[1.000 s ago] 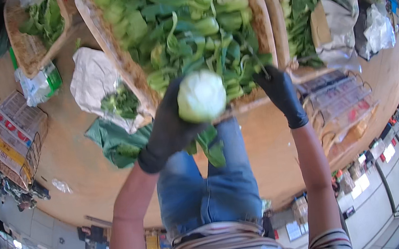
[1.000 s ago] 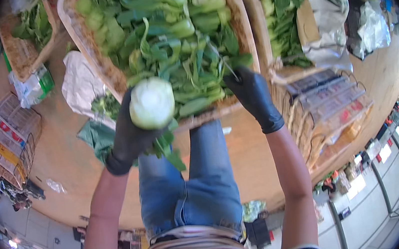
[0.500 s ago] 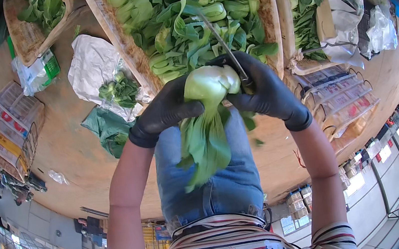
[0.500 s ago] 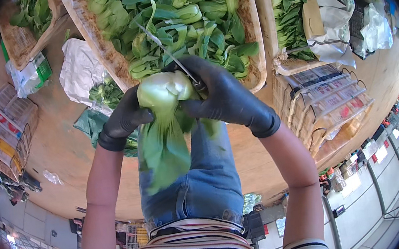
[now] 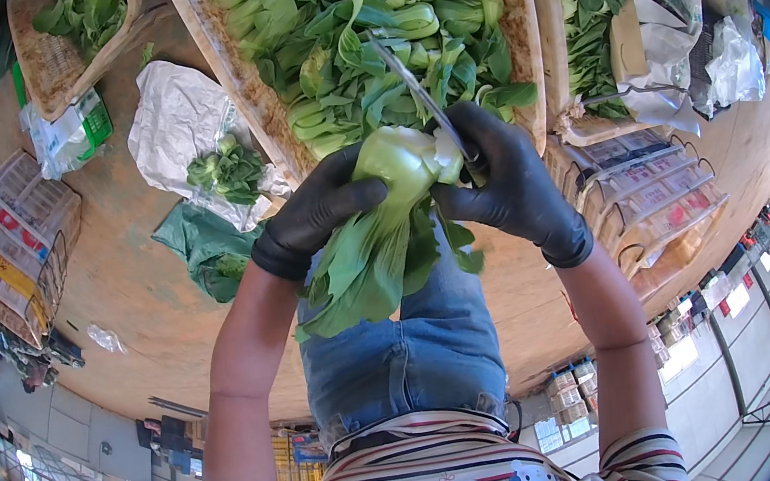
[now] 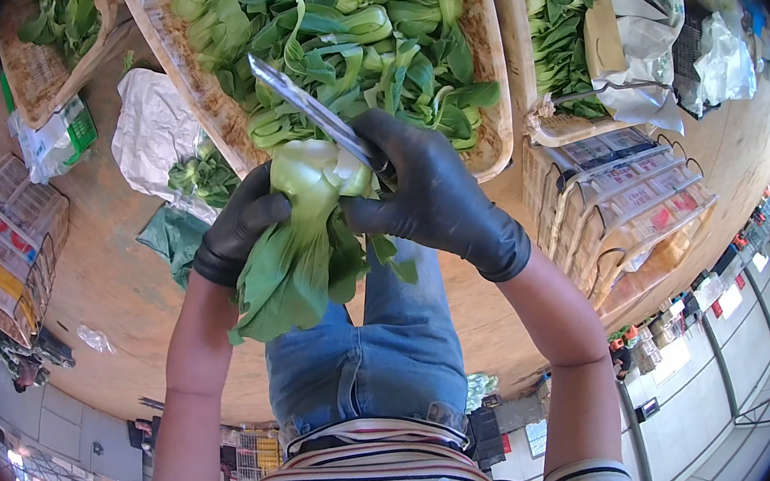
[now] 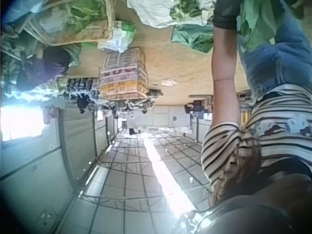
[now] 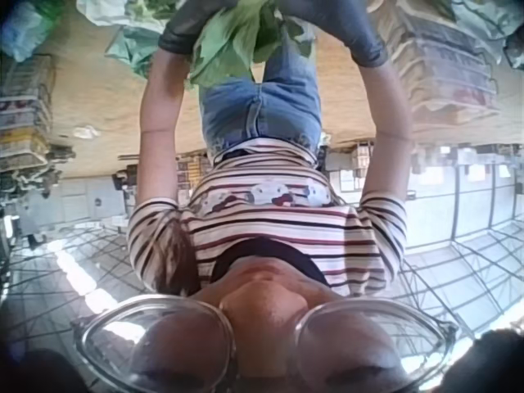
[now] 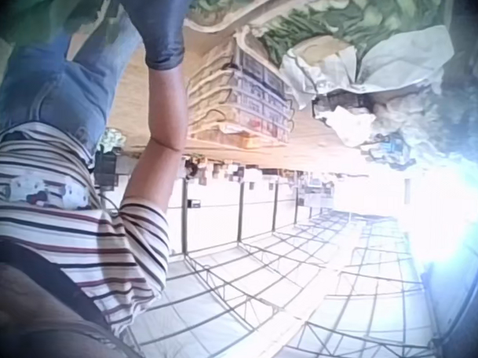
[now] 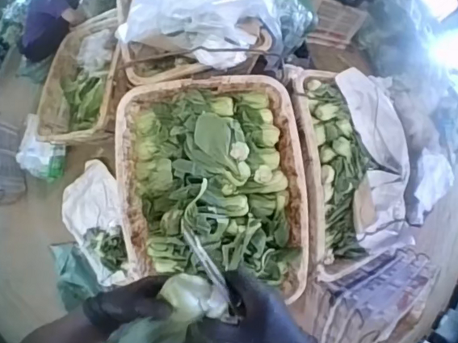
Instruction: The person trims the stems of bok choy using a knife and places the trimmed vegetables into a plastic crate.
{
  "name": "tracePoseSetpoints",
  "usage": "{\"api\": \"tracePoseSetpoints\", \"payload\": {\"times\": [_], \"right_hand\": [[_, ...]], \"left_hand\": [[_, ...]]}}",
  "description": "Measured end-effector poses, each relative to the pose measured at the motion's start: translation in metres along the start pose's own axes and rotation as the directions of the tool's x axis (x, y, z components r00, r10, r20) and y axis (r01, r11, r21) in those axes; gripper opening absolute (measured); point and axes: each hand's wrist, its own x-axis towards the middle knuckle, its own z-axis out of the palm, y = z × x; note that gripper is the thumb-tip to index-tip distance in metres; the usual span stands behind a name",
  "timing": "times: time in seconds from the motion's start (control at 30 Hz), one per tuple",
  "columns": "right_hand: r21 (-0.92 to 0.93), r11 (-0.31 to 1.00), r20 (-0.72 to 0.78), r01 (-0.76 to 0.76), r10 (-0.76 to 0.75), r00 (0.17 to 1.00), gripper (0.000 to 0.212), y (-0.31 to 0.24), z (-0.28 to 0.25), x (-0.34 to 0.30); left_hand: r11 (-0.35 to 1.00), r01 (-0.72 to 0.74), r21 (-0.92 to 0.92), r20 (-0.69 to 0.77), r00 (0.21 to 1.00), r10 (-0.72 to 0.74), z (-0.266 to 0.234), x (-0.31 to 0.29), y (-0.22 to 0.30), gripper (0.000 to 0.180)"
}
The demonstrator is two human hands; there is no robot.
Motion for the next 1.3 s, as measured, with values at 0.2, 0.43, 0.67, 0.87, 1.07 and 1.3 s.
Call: {"api": "tracePoseSetpoints", "payload": {"times": [0.2, 0.43, 0.67, 0.87, 1.07, 1.3], "right_hand": [[-0.035, 0.979, 0.072, 0.201, -0.199, 0.977, 0.054, 0.022, -0.001, 0.007], [-0.069, 0.986, 0.250, 0.152, -0.130, 0.959, 0.045, 0.022, -0.010, 0.009], [0.217, 0.971, 0.363, 0.103, -0.179, 0.915, 0.044, 0.037, -0.024, 0.001], [0.287, 0.957, 0.456, -0.048, -0.092, 0.885, 0.032, 0.037, -0.039, -0.006], [-0.164, 0.986, 0.119, -0.021, 0.040, 0.992, 0.030, 0.060, -0.048, -0.004], [0.140, 0.953, -0.173, -0.270, 0.292, 0.941, 0.047, 0.044, -0.017, -0.017]], "left_hand": [[0.994, 0.078, 0.073, -0.029, 0.997, -0.076, -0.011, 0.004, -0.001, 0.061], [0.969, 0.150, 0.195, 0.057, 0.985, -0.164, -0.023, 0.004, -0.001, 0.060], [0.985, 0.120, 0.122, 0.187, 0.972, -0.142, -0.008, 0.002, -0.034, 0.061], [0.964, 0.055, 0.259, 0.161, 0.982, -0.100, -0.007, 0.000, -0.051, 0.075], [0.977, 0.106, 0.187, 0.112, 0.985, -0.128, -0.013, 0.002, -0.033, 0.092], [0.987, -0.094, 0.133, -0.093, 0.990, 0.107, -0.005, 0.011, -0.020, 0.062]]}}
